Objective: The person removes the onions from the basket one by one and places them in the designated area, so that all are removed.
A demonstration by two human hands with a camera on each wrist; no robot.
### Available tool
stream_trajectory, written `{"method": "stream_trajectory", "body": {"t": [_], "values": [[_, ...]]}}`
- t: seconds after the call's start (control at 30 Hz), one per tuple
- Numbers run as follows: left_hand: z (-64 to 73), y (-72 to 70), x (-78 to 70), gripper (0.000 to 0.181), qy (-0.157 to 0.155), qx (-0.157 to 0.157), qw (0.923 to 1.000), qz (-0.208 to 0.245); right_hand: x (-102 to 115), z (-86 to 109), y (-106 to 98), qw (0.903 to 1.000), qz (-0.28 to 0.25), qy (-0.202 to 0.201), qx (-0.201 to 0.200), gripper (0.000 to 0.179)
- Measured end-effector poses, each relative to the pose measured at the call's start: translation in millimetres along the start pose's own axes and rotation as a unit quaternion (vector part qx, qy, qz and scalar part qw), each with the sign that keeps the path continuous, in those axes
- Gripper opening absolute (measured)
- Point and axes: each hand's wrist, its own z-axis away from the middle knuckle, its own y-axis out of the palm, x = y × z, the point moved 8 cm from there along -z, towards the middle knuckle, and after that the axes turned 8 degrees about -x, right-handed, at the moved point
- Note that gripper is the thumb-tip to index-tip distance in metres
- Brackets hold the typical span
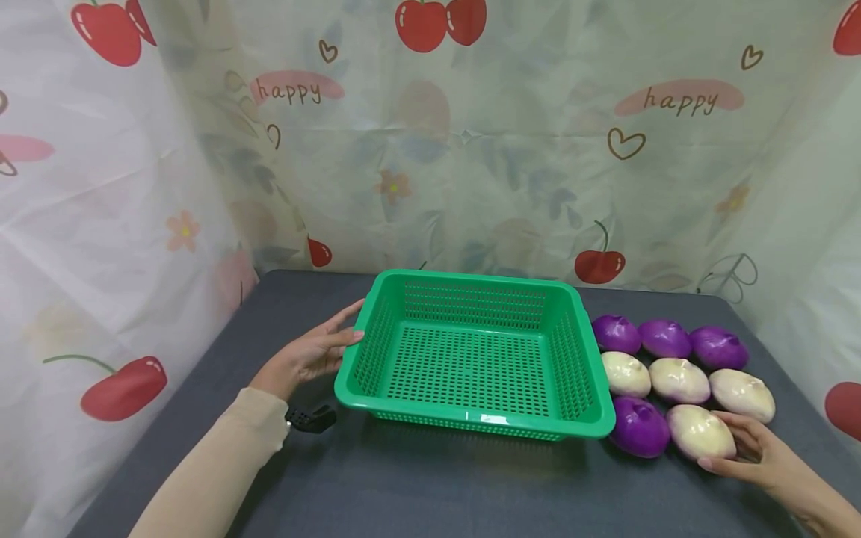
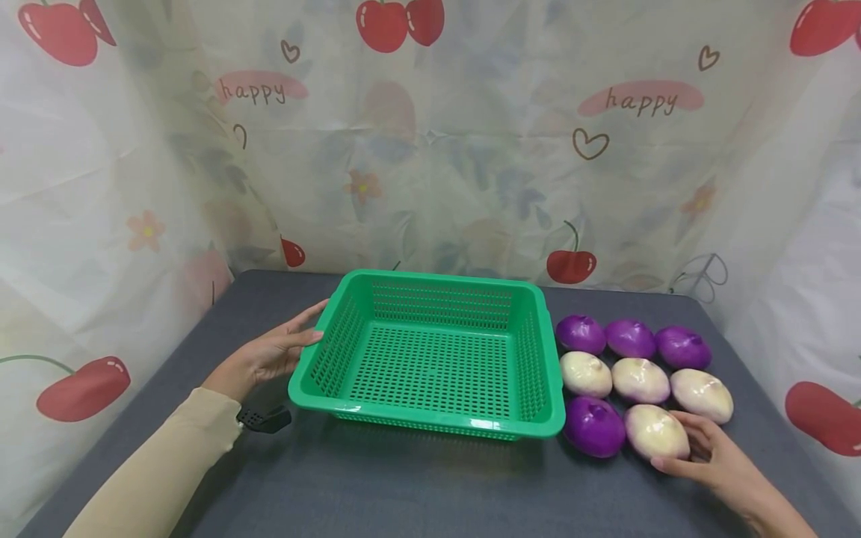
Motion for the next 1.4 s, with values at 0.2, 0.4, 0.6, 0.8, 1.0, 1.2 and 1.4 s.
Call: {"method": "stream_trajectory", "body": {"t": [0.2, 0.4, 0.6, 0.8, 1.0, 1.2, 1.4], "values": [[0.1, -0.3, -0.5, 0.076, 0.002, -0.001, 1.0, -0.002, 1.1, -0.4, -0.2, 1.0, 0.005, 0.001, 0.005, 0.06], [1.0, 1.2, -1.5, 0.078, 0.002, 0.0, 1.0, -0.009, -6.7, -4.0, 0.2, 0.9989, 0.033, 0.025, 0.02, 0.07], [1.2, 1.6, -1.0, 0.079, -0.002, -0.006, 0.9999, -0.011, -9.5, -5.8, 1.1, 0.9969, 0.052, 0.048, 0.035, 0.082], [1.1, 1.3, -0.7, 0.079, 0.0, -0.006, 1.0, -0.007, -4.6, -4.9, 5.8, 0.9956, 0.027, 0.068, 0.059, 0.089], [1.6, 1.4, -1.0, 0.079, 0.003, -0.004, 1.0, -0.006, -7.4, -4.7, 5.0, 0.9976, 0.014, 0.045, 0.05, 0.082], [1.2, 1.0, -0.9, 0.079, 0.004, -0.006, 0.9999, -0.008, -8.3, -4.7, 5.8, 0.9962, 0.012, 0.062, 0.059, 0.089], [1.7, 0.9, -1.0, 0.079, 0.003, -0.008, 0.9999, -0.009, -4.1, -5.0, 6.1, 0.9964, 0.006, 0.059, 0.06, 0.088]]}}
